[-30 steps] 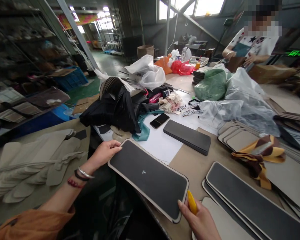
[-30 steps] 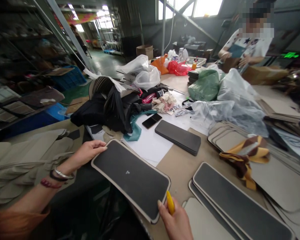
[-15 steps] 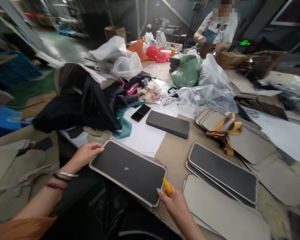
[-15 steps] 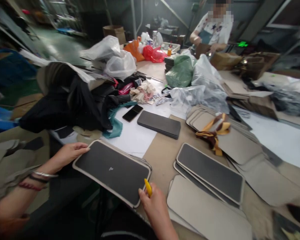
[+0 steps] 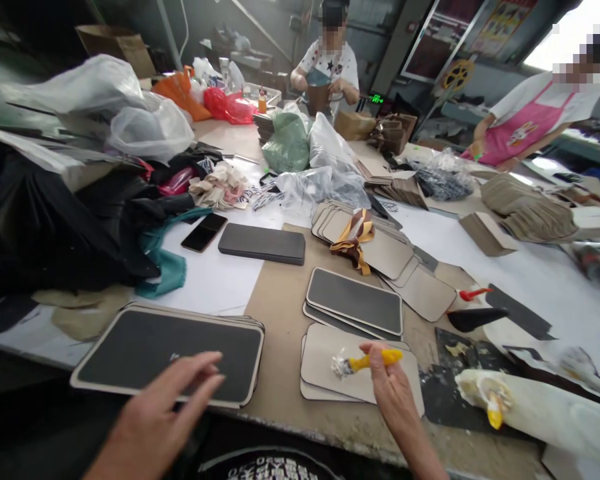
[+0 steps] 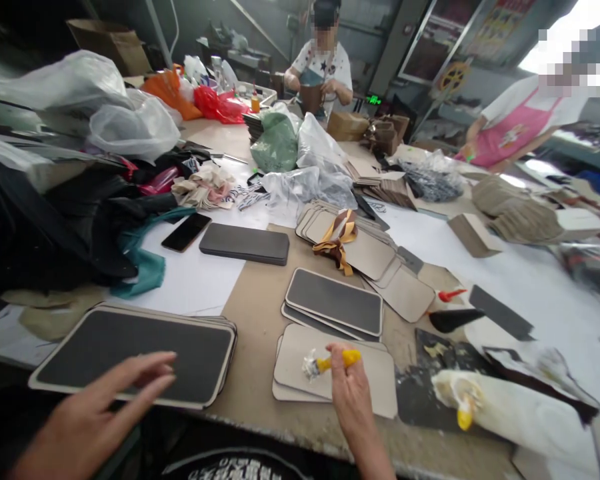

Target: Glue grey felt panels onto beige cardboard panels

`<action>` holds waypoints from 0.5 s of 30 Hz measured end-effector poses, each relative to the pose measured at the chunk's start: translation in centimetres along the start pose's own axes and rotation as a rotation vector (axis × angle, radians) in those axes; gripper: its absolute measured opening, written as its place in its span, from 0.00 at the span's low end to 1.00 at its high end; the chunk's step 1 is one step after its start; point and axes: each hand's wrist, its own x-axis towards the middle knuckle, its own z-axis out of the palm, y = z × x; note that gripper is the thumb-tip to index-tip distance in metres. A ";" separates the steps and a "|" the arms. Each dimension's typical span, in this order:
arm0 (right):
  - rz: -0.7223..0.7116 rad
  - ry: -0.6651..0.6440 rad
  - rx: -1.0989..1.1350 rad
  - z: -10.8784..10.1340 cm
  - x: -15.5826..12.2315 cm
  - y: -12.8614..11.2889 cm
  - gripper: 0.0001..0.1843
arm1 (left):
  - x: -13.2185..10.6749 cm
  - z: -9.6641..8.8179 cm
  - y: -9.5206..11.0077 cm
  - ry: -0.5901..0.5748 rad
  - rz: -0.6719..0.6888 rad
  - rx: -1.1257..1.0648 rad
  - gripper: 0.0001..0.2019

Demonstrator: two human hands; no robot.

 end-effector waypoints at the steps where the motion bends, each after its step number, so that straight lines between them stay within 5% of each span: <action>1: 0.022 0.020 0.020 -0.6 0.2 0.8 0.28 | -0.2 2.0 2.6 -0.077 0.075 -0.056 0.11; 4: 0.077 0.061 0.128 -0.8 0.3 2.5 0.28 | -0.6 8.6 6.8 -0.226 0.180 -0.084 0.11; 8: 0.104 0.079 0.249 0.4 0.2 3.4 0.27 | -0.5 15.8 5.9 -0.378 0.231 0.065 0.26; 11: 0.090 0.068 0.280 1.1 0.2 3.8 0.26 | -0.7 18.4 4.3 -0.425 0.265 0.108 0.29; 15: 0.028 0.082 0.294 1.5 0.3 4.5 0.24 | -2.0 19.2 3.4 -0.395 0.351 0.172 0.23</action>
